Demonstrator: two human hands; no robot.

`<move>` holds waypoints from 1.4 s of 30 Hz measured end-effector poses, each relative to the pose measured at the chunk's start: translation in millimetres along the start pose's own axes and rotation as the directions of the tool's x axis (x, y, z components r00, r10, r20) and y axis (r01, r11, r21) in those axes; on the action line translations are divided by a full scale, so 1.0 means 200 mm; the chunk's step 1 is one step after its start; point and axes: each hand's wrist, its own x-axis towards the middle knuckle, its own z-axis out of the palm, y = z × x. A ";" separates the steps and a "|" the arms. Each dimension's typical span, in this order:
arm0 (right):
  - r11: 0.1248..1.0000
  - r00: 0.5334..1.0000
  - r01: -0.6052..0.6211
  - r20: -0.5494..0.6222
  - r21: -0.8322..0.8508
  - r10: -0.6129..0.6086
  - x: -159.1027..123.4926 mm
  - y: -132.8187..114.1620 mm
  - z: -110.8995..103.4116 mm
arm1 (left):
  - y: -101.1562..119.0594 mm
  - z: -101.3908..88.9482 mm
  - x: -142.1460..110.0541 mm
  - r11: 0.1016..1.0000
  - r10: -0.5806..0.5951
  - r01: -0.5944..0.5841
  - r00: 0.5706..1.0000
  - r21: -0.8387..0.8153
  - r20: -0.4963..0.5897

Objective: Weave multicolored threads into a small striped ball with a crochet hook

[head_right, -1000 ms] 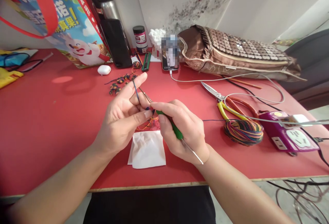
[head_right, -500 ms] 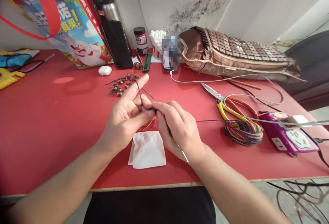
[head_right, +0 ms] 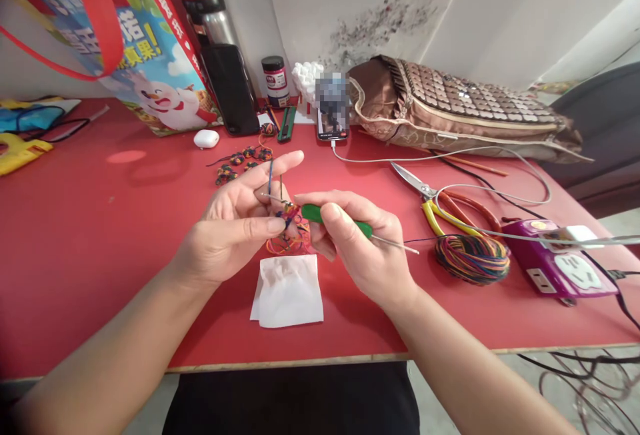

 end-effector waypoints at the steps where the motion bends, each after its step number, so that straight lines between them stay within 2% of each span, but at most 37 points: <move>1: 0.996 0.998 -0.059 0.016 0.070 0.058 0.01 -0.01 0.00 | 0.00 0.00 0.00 1.000 0.004 -0.004 1.000 0.013 0.019; 3: 0.977 0.989 -0.142 0.064 0.158 0.133 0.03 -0.01 -0.01 | 0.01 -0.01 -0.01 0.999 0.004 -0.007 0.998 0.041 0.070; 5: 0.964 0.981 -0.173 0.119 0.202 0.151 0.05 -0.02 -0.03 | 0.01 -0.01 -0.02 0.998 -0.003 -0.006 0.990 0.067 0.138; 10: 0.976 0.975 -0.143 0.191 0.165 0.110 0.06 -0.03 -0.09 | 0.02 -0.01 -0.03 0.989 0.013 -0.044 0.977 0.139 0.212; 16: 0.986 0.970 -0.149 0.205 0.079 0.130 0.06 -0.05 -0.15 | 0.02 0.00 -0.04 0.984 0.029 -0.060 0.982 0.165 0.185; 20: 0.986 0.978 -0.153 0.154 0.062 0.142 0.05 -0.06 -0.17 | 0.01 0.01 -0.04 0.982 0.041 -0.068 0.988 0.178 0.152; 25: 0.991 0.988 -0.118 0.104 0.070 0.110 0.05 -0.06 -0.16 | 0.01 0.01 -0.04 0.983 0.068 -0.085 0.992 0.165 0.104; 31: 0.994 0.994 -0.109 0.022 0.001 0.109 0.04 -0.06 -0.15 | 0.00 0.00 -0.04 0.969 0.125 -0.135 0.990 0.206 0.062; 42: 0.994 0.994 -0.107 -0.004 -0.006 0.107 0.02 -0.07 -0.14 | -0.03 -0.01 -0.03 0.928 0.220 -0.212 0.975 0.307 0.008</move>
